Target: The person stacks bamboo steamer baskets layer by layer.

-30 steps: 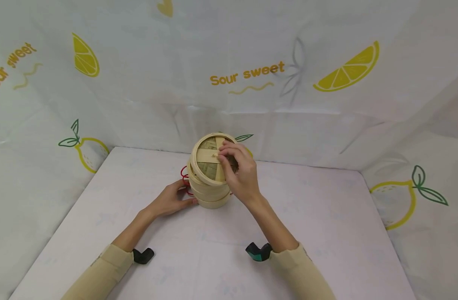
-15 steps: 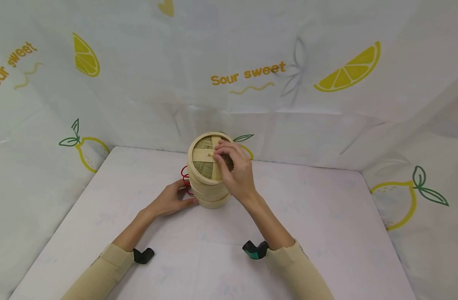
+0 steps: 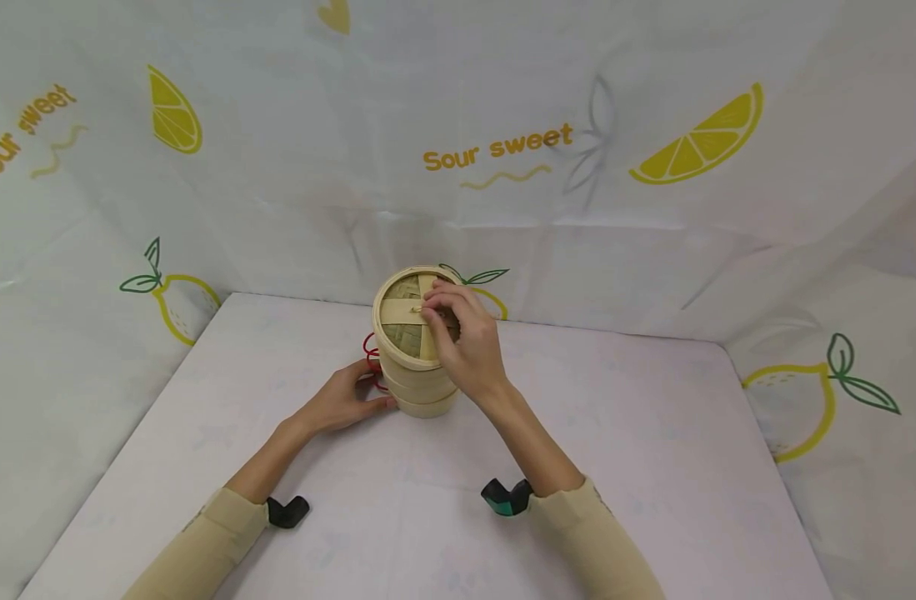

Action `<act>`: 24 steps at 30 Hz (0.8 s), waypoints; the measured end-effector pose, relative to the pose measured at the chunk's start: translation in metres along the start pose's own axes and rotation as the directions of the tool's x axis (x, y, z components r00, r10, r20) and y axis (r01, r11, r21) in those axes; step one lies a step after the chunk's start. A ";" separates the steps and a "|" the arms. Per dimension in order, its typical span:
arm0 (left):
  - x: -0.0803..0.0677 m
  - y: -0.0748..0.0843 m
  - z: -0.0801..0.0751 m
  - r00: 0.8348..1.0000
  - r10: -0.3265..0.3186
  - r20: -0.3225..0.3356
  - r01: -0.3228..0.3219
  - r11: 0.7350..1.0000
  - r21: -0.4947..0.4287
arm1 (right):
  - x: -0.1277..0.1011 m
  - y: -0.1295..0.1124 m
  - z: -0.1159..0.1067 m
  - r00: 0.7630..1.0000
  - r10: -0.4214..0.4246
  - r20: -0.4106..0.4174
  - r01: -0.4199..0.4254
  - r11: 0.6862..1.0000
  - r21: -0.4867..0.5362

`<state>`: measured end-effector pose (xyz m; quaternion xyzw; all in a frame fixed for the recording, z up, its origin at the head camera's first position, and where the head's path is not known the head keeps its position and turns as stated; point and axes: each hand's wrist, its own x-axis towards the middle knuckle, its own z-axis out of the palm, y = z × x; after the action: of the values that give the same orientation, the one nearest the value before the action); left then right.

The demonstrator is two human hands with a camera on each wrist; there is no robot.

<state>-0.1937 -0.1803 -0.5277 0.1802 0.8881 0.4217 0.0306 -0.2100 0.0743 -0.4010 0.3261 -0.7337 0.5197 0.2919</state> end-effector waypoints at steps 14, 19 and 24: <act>0.000 -0.001 0.001 1.000 -0.007 0.003 0.007 1.000 0.001 | 0.003 0.002 0.003 0.999 0.032 0.041 -0.030 0.999 -0.043; 0.000 -0.001 0.000 1.000 -0.010 0.007 0.010 1.000 0.001 | 0.004 0.002 0.003 0.997 0.047 0.068 -0.042 0.997 -0.070; 0.000 -0.001 0.001 1.000 -0.005 0.006 0.005 1.000 0.001 | 0.006 0.002 0.004 0.993 0.065 0.095 -0.056 0.994 -0.096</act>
<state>-0.1935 -0.1803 -0.5287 0.1793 0.8888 0.4204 0.0340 -0.2153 0.0703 -0.3989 0.3147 -0.7803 0.4768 0.2547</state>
